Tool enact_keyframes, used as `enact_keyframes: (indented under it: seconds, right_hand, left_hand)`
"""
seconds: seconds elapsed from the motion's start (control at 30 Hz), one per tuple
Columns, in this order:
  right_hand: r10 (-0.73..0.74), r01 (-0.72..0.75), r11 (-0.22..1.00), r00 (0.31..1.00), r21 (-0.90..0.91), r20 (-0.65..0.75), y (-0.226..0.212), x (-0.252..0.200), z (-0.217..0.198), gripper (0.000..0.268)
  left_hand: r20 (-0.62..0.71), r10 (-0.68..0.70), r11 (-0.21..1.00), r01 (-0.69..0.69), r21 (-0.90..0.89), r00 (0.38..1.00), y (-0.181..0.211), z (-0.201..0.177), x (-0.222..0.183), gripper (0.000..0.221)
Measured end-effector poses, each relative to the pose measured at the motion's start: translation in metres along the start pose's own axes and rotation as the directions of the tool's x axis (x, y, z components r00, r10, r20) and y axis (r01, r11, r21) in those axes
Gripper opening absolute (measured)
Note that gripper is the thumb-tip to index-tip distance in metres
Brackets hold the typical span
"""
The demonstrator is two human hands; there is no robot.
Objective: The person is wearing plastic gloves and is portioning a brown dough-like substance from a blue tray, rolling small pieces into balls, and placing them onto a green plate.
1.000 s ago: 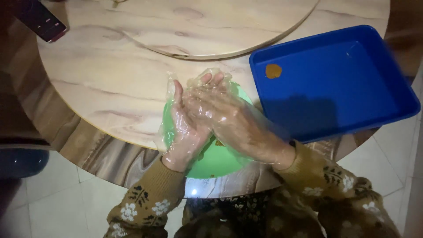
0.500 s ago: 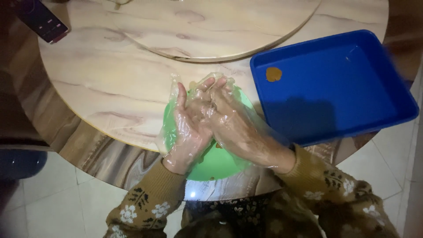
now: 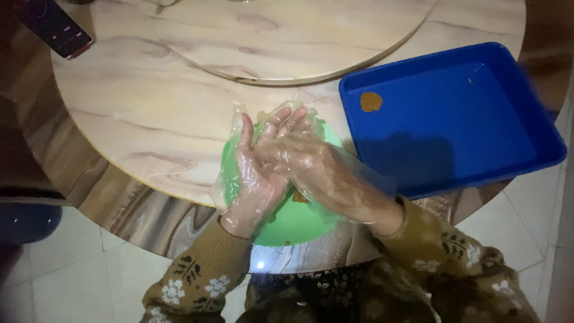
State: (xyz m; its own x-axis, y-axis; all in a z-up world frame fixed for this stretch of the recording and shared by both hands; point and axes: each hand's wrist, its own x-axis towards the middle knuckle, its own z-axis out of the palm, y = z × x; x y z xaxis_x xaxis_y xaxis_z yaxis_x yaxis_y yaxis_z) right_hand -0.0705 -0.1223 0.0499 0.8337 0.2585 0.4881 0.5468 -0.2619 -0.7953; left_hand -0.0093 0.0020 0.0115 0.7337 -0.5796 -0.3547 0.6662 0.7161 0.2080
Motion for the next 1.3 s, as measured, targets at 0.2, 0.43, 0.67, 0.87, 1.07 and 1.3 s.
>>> enact_keyframes:
  seconds: [0.2,0.43,0.67,0.87,1.07,1.3]
  right_hand:
    - [0.1,-0.105,0.993,0.991,0.047,0.091,-0.008,0.001,-0.006,0.029]
    - [0.085,-0.081,0.991,0.996,-0.102,0.037,-0.015,0.008,-0.003,0.021]
    - [-0.014,0.027,0.973,0.998,-0.23,0.062,0.005,0.006,0.001,0.023]
    - [-0.064,0.071,0.984,0.997,-0.164,0.046,-0.011,0.007,-0.005,0.022]
    - [-0.025,0.042,0.967,0.997,-0.252,0.068,-0.014,0.01,-0.005,0.024]
    - [0.015,0.016,0.942,0.996,-0.335,0.09,-0.015,0.014,0.0,0.027]
  left_hand:
    - [0.167,0.052,0.998,-0.055,0.013,0.985,-0.006,-0.027,0.017,0.074]
    - [0.155,0.07,0.996,-0.079,0.052,0.985,-0.005,-0.017,0.01,0.07]
    - [0.186,0.097,0.984,-0.121,0.127,0.978,-0.003,-0.018,0.007,0.07]
    - [0.23,0.085,0.986,-0.115,0.118,0.969,-0.005,-0.032,0.012,0.068]
    - [0.275,0.111,0.966,-0.168,0.194,0.955,-0.005,-0.025,0.011,0.071]
    - [0.352,0.071,0.992,-0.102,0.07,0.933,-0.004,-0.038,0.014,0.067]
